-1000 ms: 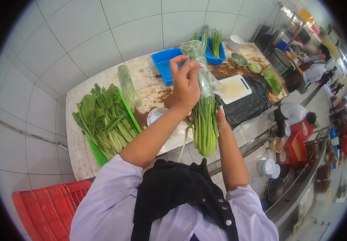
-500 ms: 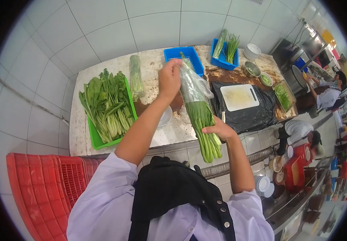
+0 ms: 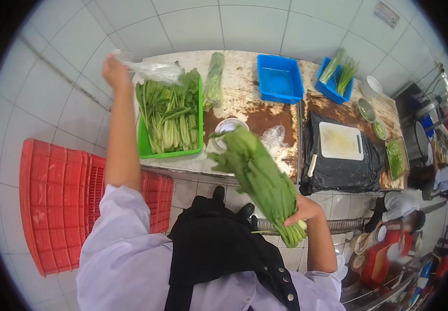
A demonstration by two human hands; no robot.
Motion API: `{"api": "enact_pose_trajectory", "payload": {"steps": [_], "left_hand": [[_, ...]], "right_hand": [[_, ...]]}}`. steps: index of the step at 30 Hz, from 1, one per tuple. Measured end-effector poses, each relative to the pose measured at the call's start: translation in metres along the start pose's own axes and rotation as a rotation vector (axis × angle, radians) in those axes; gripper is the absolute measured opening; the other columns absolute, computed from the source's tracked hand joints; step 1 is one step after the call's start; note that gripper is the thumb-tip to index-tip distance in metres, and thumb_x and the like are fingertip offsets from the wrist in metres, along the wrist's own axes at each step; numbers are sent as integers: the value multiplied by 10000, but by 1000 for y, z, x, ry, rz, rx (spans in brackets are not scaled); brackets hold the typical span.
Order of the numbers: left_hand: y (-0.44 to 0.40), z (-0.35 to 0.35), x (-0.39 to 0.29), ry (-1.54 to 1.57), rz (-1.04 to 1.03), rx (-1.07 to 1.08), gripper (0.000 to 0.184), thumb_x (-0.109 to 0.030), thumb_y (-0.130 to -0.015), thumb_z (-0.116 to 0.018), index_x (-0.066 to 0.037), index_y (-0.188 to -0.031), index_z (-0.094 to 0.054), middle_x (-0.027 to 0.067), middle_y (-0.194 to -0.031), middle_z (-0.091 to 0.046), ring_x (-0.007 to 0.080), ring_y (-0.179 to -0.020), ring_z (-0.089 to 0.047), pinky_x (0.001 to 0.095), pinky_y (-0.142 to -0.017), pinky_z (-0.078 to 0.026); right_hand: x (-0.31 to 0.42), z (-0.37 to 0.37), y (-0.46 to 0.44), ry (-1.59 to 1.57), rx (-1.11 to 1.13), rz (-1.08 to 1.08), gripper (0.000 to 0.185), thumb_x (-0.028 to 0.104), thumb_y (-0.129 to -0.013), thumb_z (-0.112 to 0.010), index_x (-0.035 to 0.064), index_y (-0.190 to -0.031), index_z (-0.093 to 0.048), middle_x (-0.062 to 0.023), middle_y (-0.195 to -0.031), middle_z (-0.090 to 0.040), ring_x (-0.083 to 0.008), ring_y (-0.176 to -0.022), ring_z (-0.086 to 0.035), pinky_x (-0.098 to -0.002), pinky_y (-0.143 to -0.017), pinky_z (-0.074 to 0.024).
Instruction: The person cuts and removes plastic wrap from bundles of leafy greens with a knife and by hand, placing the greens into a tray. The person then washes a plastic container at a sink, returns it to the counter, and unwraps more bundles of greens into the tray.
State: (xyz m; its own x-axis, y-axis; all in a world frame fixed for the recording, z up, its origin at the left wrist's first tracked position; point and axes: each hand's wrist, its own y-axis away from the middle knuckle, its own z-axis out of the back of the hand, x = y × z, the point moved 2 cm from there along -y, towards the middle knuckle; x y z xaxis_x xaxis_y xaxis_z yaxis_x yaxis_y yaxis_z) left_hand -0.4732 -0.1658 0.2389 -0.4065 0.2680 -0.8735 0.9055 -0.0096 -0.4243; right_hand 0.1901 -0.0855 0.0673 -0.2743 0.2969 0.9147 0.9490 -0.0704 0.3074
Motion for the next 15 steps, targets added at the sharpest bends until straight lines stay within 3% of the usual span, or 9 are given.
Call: {"api": "enact_pose_trajectory", "payload": {"steps": [1, 5, 9, 12, 15], "left_hand": [[-9, 23, -12, 116, -28, 34, 341, -322, -1126, -531, -28, -1135, -703, -3, -806, -606, 85, -650, -525, 284, -572, -430], [14, 108, -63, 173, -6, 11, 374, -355, -1143, -515, -28, -1179, -691, -23, -842, -622, 72, -700, -531, 258, -623, -433], [38, 172, -46, 52, -10, -283, 373, -372, -1136, -530, -35, -1178, -684, -10, -878, -643, 83, -729, -567, 254, -623, -443], [44, 200, -25, 148, 207, -235, 346, -371, -1125, -553, -55, -1156, -689, -23, -870, -639, 70, -696, -562, 242, -577, -440], [33, 234, 18, 157, 395, 32, 308, -350, -1118, -568, -71, -1132, -695, -35, -869, -638, 53, -663, -554, 232, -535, -431]], "right_hand": [[-4, 3, -3, -37, -25, 9, 927, 105, -660, -987, 13, -1474, -554, -64, -1313, -686, -203, -1214, -617, -382, -1097, -472], [4, 16, -37, -84, -204, 84, 873, 82, -672, -959, 10, -1452, -574, -64, -1282, -696, -208, -1199, -628, -375, -1080, -480], [66, -9, -99, -150, -362, 166, 774, 88, -723, -916, 5, -1417, -584, -84, -1249, -703, -217, -1168, -659, -377, -1024, -526], [116, -31, -165, -221, -370, 237, 757, 101, -766, -892, 0, -1436, -555, -105, -1273, -697, -231, -1163, -676, -390, -997, -553], [172, -68, -246, -160, -401, 331, 752, 136, -821, -871, -9, -1466, -514, -136, -1305, -685, -249, -1171, -683, -406, -996, -563]]}}
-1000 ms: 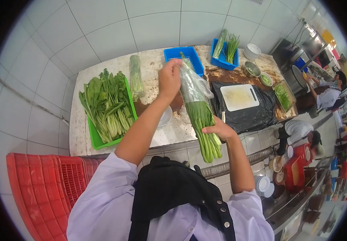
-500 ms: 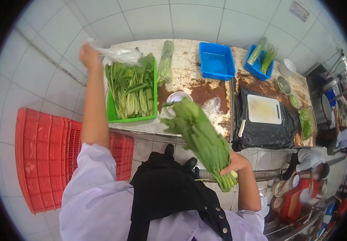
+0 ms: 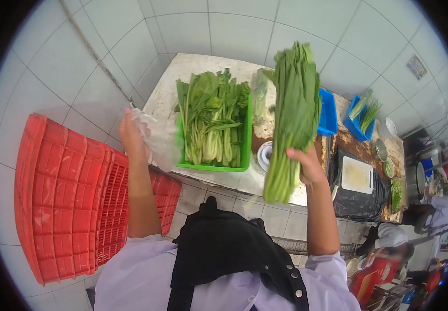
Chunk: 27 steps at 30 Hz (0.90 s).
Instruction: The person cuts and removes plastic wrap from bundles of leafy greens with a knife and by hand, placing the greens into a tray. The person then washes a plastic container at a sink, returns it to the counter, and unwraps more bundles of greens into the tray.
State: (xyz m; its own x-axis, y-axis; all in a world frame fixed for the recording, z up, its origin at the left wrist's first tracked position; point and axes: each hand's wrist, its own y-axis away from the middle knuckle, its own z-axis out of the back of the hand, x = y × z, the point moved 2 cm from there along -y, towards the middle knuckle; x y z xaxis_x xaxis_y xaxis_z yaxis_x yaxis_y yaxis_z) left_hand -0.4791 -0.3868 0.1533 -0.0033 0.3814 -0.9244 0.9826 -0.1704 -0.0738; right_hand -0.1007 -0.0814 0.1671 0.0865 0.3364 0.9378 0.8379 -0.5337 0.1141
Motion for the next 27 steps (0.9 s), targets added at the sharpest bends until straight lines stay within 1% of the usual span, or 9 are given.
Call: {"api": "enact_pose_trajectory", "payload": {"steps": [6, 9, 11, 14, 15, 18, 19, 23, 27], "left_hand": [[-7, 31, 40, -233, 240, 212, 269, -311, -1094, -604, -70, -1132, -718, -43, -805, -647, 63, -679, -584, 252, -569, -463], [-4, 46, 81, -490, 142, 614, 309, -321, -1077, -623, -34, -1085, -736, -12, -823, -696, 123, -726, -637, 311, -648, -513], [12, 37, 76, -679, 469, 885, 335, -301, -1062, -638, 18, -1105, -732, 83, -964, -742, 153, -921, -663, 331, -841, -523], [28, 25, 99, -909, 367, 1104, 389, -356, -1036, -679, 22, -1114, -731, 148, -963, -756, 204, -873, -685, 368, -814, -537], [33, 17, 102, -912, 349, 1111, 392, -364, -1027, -688, 17, -1110, -732, 164, -956, -753, 233, -852, -689, 378, -806, -541], [41, -11, 113, -933, 285, 1138, 396, -380, -1010, -705, 2, -1109, -730, 199, -951, -749, 315, -815, -702, 411, -791, -552], [41, -21, 118, -948, 266, 1131, 393, -381, -1009, -704, -4, -1117, -727, 200, -959, -752, 339, -817, -707, 422, -793, -555], [23, -64, 133, -951, 36, 992, 421, -391, -1003, -705, -9, -1179, -698, 193, -951, -757, 384, -889, -731, 466, -818, -561], [-2, -124, 162, -1062, -109, 963, 546, -447, -975, -736, -32, -1299, -592, 231, -1116, -708, 420, -978, -725, 498, -839, -568]], "right_hand": [[-56, -84, -147, 172, -92, -126, 814, 246, -884, -857, -25, -1528, -438, -205, -1371, -655, -311, -1241, -661, -437, -1068, -526], [-158, -67, -195, 417, -229, -223, 873, 280, -902, -838, -45, -1566, -373, -251, -1421, -628, -354, -1293, -634, -441, -1112, -491], [-233, -34, -210, 669, -180, -189, 907, 291, -920, -815, -58, -1593, -316, -284, -1452, -603, -383, -1328, -614, -442, -1134, -471], [-229, -48, -186, 737, -315, 7, 943, 303, -941, -777, -53, -1624, -233, -320, -1464, -583, -408, -1339, -613, -436, -1127, -479], [-218, -67, -174, 875, -397, 31, 911, 262, -972, -726, 3, -1660, -187, -344, -1488, -535, -481, -1276, -628, -489, -1091, -502], [-190, -114, -146, 1189, -470, -3, 862, 204, -997, -680, 49, -1677, -174, -362, -1511, -481, -546, -1158, -639, -549, -1030, -520], [-188, -120, -139, 1181, -446, 52, 804, 146, -987, -658, 71, -1671, -243, -369, -1527, -441, -552, -1148, -619, -571, -1008, -515], [-192, -123, -131, 1422, -335, 368, 725, 77, -894, -681, 57, -1577, -441, -367, -1537, -447, -517, -1324, -547, -544, -1091, -483], [-183, -132, -126, 1409, -276, 331, 689, 22, -866, -643, 12, -1523, -438, -376, -1577, -394, -566, -1380, -488, -562, -1175, -420]]}}
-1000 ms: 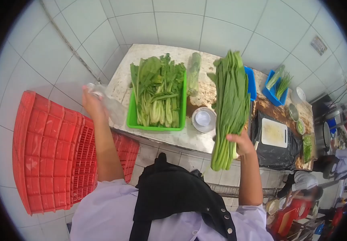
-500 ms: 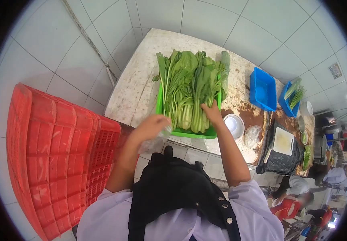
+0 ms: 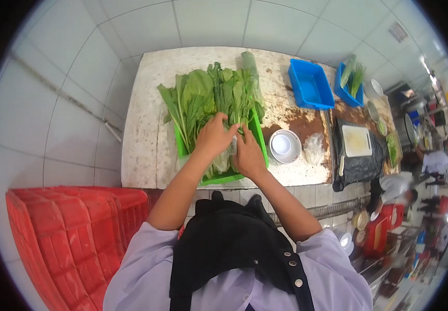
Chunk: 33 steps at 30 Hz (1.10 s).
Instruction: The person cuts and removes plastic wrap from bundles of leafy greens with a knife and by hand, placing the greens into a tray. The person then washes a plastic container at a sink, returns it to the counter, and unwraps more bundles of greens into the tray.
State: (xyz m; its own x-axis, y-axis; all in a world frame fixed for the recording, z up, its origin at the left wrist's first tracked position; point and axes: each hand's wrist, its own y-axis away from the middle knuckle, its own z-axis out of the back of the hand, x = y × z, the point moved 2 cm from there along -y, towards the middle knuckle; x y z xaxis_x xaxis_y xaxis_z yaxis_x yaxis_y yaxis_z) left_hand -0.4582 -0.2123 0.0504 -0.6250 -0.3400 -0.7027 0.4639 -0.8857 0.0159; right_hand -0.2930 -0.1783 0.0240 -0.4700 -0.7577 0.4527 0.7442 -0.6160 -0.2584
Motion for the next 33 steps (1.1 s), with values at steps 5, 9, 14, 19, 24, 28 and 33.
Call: {"api": "enact_pose_trajectory", "payload": {"steps": [5, 9, 14, 19, 24, 28, 33], "left_hand": [[-33, -29, -16, -196, 111, 67, 660, -498, -934, -781, -107, -1334, -431, 237, -1277, -552, 471, -992, -702, 532, -825, -573], [-20, -44, -3, -136, 67, -60, 651, -462, -923, -811, -128, -1318, -416, 192, -1248, -519, 464, -963, -700, 540, -796, -572], [-3, -41, 6, 12, -51, -170, 682, -408, -925, -822, -106, -1387, -421, 184, -1308, -470, 471, -950, -694, 552, -784, -571], [36, -28, 9, 37, -99, -184, 599, -327, -938, -803, -73, -1382, -491, 193, -1329, -466, 464, -934, -700, 557, -801, -577], [63, -40, 17, -47, -117, 27, 579, -251, -934, -794, -89, -1428, -539, 213, -1418, -475, 460, -922, -721, 547, -793, -595], [66, -39, 21, -53, -161, 13, 635, -233, -925, -796, -95, -1475, -510, 223, -1507, -463, 460, -914, -734, 534, -785, -615], [60, -36, 16, -97, -128, 84, 771, -182, -883, -806, -125, -1552, -428, 223, -1620, -407, 463, -949, -739, 533, -809, -625]], "right_hand": [[-49, 6, -2, -506, -159, -165, 447, 42, -930, -604, -23, -1363, -515, -315, -1471, -515, -484, -1346, -558, -516, -1154, -437], [-101, 15, -35, -610, -233, -535, 429, 268, -1037, -643, -27, -1337, -560, -294, -1310, -664, -431, -1254, -651, -487, -1094, -482], [-125, -22, -101, -687, -84, -655, 736, 539, -1055, -570, -19, -1529, -504, -317, -1482, -588, -416, -1347, -609, -452, -1146, -448], [-111, -44, -109, -390, -189, -419, 615, 407, -1066, -594, -28, -1499, -555, -273, -1555, -537, -391, -1472, -487, -432, -1223, -367], [-87, -49, -128, -438, -241, -263, 587, 349, -1065, -612, -36, -1503, -543, -274, -1570, -516, -398, -1471, -485, -439, -1220, -367], [-85, -50, -155, -580, -214, -377, 634, 433, -1009, -704, -25, -1431, -585, -261, -1448, -588, -352, -1355, -565, -415, -1145, -414], [-92, -49, -179, -636, -349, -449, 503, 420, -987, -744, -22, -1218, -683, -195, -1202, -708, -298, -1146, -658, -392, -1024, -479]]}}
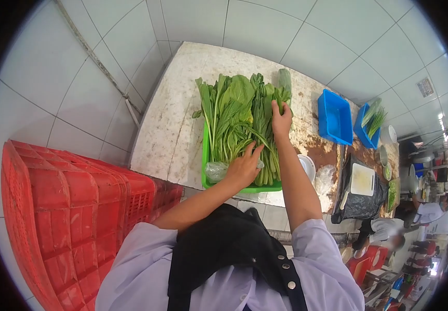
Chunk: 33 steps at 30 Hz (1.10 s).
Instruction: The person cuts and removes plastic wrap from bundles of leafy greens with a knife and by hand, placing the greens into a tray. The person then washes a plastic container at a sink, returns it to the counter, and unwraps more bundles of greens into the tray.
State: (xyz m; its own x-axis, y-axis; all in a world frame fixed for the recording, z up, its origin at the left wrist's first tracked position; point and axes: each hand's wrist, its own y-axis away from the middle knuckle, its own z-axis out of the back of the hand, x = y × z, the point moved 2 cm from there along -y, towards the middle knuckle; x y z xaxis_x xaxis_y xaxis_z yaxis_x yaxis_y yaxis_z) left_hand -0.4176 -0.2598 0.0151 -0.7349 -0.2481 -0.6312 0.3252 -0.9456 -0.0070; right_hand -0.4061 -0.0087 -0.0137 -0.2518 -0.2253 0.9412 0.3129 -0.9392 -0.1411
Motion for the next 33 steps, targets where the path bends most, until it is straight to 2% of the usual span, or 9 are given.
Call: {"api": "enact_pose_trajectory", "payload": {"steps": [3, 9, 12, 18, 19, 22, 26, 28, 33], "left_hand": [[-2, -9, 6, 13, -13, 4, 814, -138, -853, -798, -135, -1569, -411, 219, -1639, -392, 473, -954, -735, 534, -821, -625], [-12, 7, 0, 84, -124, -84, 725, -138, -868, -766, -126, -1532, -474, 185, -1635, -414, 469, -938, -734, 541, -827, -619], [-41, 16, -3, 2, -123, -57, 606, -246, -943, -742, -145, -1506, -539, 146, -1639, -438, 427, -942, -753, 541, -822, -624], [-74, 11, 5, -101, -113, 20, 581, -258, -996, -687, -232, -1557, -538, 71, -1711, -382, 398, -946, -766, 519, -836, -627], [-78, 8, 10, -62, -69, 67, 632, -195, -981, -678, -253, -1588, -511, -20, -1767, -276, 411, -977, -757, 522, -867, -617], [-70, 20, 13, 142, -71, 126, 595, -127, -984, -664, -240, -1557, -547, 20, -1747, -317, 403, -1095, -730, 495, -931, -600], [-67, 32, 36, 273, -186, -309, 385, -4, -998, -605, -119, -1357, -684, 123, -1481, -612, 310, -1296, -630, 409, -1112, -489], [-71, 60, 24, 425, -192, -431, 333, 32, -981, -577, -72, -1274, -696, 128, -1320, -699, 241, -1057, -714, 364, -914, -564], [-60, 165, -76, 993, -41, -336, 264, 32, -998, -574, -51, -1229, -670, 69, -1270, -690, 69, -1002, -637, 228, -810, -532]], "right_hand": [[32, -9, 10, -60, 73, 293, 414, 357, -977, -749, -5, -1173, -703, -193, -1122, -729, -337, -1114, -680, -397, -1013, -499], [74, -3, 18, 566, 471, 756, 504, 330, -928, -784, 85, -1349, -651, -208, -1425, -608, -410, -1346, -563, -508, -1135, -426], [100, 21, 34, 738, 203, 795, 606, 301, -915, -799, 92, -1443, -588, -189, -1509, -541, -389, -1360, -557, -467, -1100, -443], [50, 51, 125, 474, 231, 373, 627, 214, -995, -666, 32, -1560, -462, -364, -1592, -395, -535, -1366, -521, -558, -1116, -458], [26, 51, 145, 375, 273, 256, 636, 223, -1008, -648, 29, -1577, -442, -369, -1600, -383, -542, -1356, -528, -549, -1101, -479], [14, 62, 194, 811, 303, 341, 721, 266, -1006, -650, 27, -1627, -373, -367, -1630, -347, -510, -1331, -561, -534, -1082, -498], [26, 71, 214, 920, 444, 144, 810, 308, -968, -702, 25, -1641, -351, -355, -1614, -379, -468, -1273, -597, -501, -1066, -514], [21, 68, 210, 958, 420, 180, 816, 368, -979, -688, 20, -1637, -355, -332, -1609, -400, -451, -1247, -607, -485, -1070, -511], [30, 88, 206, 926, 454, 237, 762, 382, -1032, -624, 22, -1642, -343, -295, -1633, -389, -471, -1360, -544, -479, -1152, -456]]}}
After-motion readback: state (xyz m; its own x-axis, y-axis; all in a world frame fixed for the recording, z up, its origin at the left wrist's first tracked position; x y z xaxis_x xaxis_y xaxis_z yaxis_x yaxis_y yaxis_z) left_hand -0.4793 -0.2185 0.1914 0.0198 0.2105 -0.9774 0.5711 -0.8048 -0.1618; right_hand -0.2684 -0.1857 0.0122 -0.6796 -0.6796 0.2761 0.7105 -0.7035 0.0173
